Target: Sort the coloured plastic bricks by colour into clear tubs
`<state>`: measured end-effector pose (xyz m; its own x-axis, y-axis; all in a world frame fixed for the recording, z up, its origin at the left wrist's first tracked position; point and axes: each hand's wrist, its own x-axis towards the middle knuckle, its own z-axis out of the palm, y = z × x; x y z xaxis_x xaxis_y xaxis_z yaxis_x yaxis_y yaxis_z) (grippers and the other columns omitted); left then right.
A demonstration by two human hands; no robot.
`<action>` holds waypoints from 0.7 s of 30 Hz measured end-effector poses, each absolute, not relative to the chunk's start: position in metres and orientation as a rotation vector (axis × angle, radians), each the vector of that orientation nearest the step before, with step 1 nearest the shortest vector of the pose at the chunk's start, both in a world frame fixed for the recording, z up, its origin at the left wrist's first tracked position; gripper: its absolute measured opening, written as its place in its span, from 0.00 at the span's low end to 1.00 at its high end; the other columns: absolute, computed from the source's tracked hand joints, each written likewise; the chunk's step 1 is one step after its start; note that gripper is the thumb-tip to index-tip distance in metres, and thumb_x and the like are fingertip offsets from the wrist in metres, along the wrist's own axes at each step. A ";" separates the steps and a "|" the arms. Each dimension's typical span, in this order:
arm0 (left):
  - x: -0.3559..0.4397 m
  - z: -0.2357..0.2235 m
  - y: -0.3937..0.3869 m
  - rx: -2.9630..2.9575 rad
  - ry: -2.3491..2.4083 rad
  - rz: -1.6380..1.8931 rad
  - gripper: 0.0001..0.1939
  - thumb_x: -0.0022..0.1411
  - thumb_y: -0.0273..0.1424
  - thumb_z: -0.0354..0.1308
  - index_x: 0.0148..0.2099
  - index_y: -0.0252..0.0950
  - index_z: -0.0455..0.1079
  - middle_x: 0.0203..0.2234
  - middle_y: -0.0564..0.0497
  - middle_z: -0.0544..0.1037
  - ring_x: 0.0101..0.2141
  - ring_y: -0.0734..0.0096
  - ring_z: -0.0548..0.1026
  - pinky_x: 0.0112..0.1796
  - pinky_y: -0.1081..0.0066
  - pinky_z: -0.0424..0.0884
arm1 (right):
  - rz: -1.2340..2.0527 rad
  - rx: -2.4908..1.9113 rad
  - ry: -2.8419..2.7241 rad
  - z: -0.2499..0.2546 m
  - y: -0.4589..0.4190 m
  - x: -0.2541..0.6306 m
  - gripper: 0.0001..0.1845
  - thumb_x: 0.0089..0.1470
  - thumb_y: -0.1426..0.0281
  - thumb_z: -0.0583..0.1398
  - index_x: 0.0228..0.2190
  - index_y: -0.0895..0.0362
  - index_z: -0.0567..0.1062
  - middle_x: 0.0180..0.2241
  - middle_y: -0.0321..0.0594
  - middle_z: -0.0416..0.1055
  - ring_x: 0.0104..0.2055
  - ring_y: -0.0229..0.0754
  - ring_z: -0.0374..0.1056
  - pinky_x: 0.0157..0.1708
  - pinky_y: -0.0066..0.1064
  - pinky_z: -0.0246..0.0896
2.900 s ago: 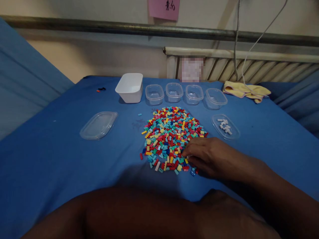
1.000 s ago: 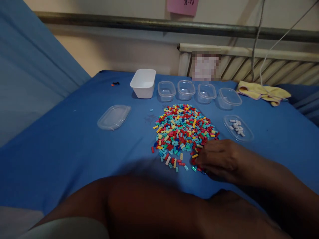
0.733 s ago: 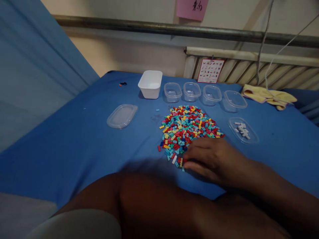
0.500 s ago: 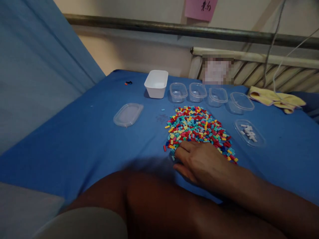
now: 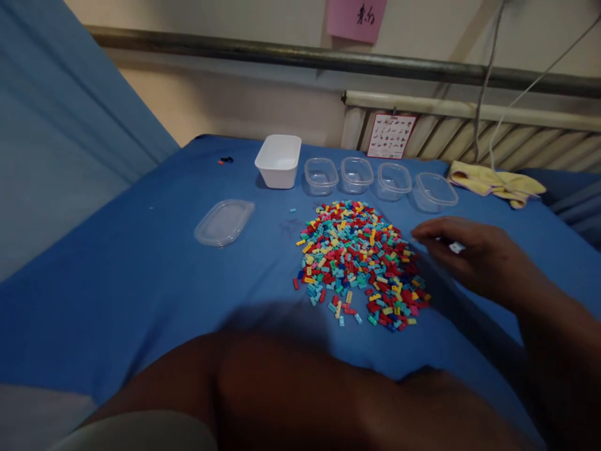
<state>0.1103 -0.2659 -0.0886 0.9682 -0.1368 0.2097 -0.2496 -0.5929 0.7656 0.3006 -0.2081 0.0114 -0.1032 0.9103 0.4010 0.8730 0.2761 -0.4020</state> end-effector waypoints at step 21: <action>0.104 -0.048 -0.241 2.135 -0.456 -0.113 0.09 0.73 0.35 0.58 0.45 0.48 0.80 0.41 0.56 0.87 0.39 0.68 0.86 0.30 0.72 0.76 | 0.225 -1.951 -1.679 -0.012 -0.232 0.391 0.15 0.61 0.59 0.64 0.42 0.50 0.88 0.35 0.43 0.86 0.31 0.48 0.78 0.32 0.37 0.73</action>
<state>0.1039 -0.2405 -0.0484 0.9272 -0.3633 0.0908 -0.2792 -0.5089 0.8143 0.3911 -0.2324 -0.0123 0.2054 0.9531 0.2224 0.8608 -0.0678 -0.5044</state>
